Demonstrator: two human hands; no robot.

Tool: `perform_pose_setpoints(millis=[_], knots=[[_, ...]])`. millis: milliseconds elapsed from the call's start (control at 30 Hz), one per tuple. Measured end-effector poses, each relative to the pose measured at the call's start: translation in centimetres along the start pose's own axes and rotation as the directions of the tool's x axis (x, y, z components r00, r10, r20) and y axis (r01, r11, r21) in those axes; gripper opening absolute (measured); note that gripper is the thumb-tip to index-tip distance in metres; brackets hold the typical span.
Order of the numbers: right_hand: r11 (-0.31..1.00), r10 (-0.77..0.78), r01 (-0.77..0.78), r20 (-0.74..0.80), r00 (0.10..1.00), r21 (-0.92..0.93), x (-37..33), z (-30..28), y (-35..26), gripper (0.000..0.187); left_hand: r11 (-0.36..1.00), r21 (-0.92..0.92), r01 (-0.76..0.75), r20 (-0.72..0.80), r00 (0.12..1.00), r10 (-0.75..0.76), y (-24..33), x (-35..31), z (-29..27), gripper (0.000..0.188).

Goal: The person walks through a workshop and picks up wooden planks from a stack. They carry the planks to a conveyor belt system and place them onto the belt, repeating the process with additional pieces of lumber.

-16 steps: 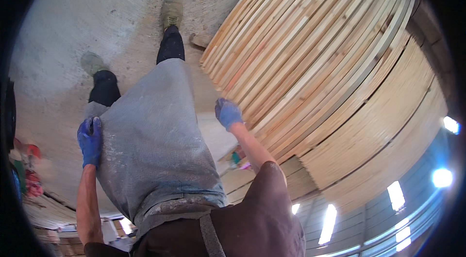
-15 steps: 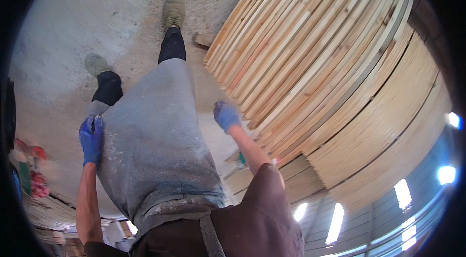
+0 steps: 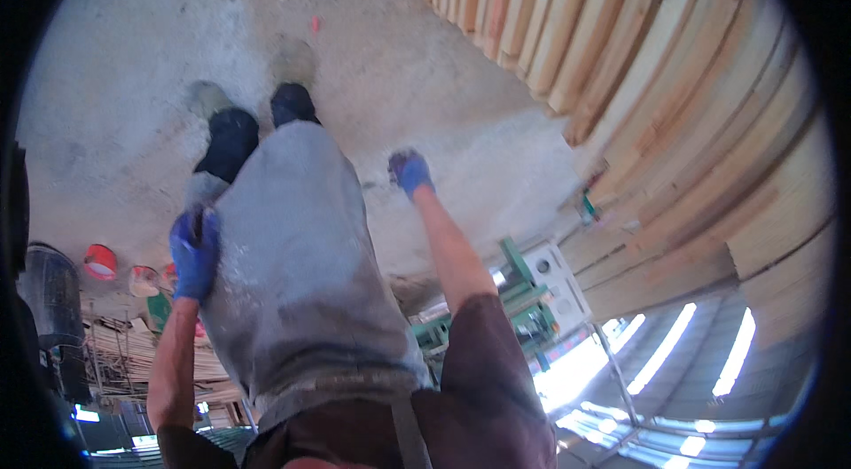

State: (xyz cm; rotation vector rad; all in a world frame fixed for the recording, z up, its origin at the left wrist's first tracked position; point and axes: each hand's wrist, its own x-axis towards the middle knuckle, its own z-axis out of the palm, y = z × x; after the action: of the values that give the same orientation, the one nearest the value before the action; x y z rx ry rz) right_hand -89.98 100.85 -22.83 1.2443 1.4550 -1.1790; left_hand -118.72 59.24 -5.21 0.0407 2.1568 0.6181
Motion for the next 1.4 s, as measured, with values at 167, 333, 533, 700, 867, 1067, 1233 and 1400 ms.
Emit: perform_pose_setpoints(millis=[167,333,533,700,867,1067,1233,1400], knots=[[0.986,0.022,-0.041,-0.117,0.993,-0.162,1.0,5.3,0.7,0.035,0.966,0.161,-0.204,0.030,0.979,0.202,1.3,1.8,1.4,0.019],[0.891,-0.398,0.264,-0.361,0.843,-0.368,12.6,7.1,-15.7,0.042,0.957,0.175,-0.232,0.081,0.972,0.221,2.8,3.9,0.1,0.023],[0.768,-0.516,0.235,-0.358,0.778,-0.596,25.2,9.1,-25.6,0.034,0.963,0.151,-0.222,0.063,0.975,0.215,0.3,6.9,-2.3,0.026],[0.811,-0.477,0.241,-0.363,0.800,-0.533,25.9,10.2,-25.4,0.032,0.981,0.079,-0.176,0.066,0.983,0.171,0.2,7.5,-3.1,0.026],[0.788,-0.443,0.210,-0.296,0.847,-0.579,18.0,8.3,-23.8,0.025,0.981,0.070,-0.184,0.040,0.983,0.181,-0.8,5.6,-2.2,0.027],[0.790,-0.360,0.144,-0.260,0.896,-0.596,3.9,1.5,-18.3,0.020,0.981,-0.002,-0.195,0.020,0.981,0.195,-0.5,4.2,-1.2,0.022],[0.561,-0.206,-0.039,-0.185,0.961,-0.827,-6.0,-4.6,-13.4,0.025,0.988,-0.009,-0.152,-0.027,0.988,0.152,-2.4,2.9,-0.5,0.023],[0.391,-0.155,0.069,0.008,0.988,-0.918,-14.7,-7.5,-15.1,0.021,1.000,-0.019,-0.009,0.003,1.000,0.009,-2.5,1.9,-0.6,0.028]])
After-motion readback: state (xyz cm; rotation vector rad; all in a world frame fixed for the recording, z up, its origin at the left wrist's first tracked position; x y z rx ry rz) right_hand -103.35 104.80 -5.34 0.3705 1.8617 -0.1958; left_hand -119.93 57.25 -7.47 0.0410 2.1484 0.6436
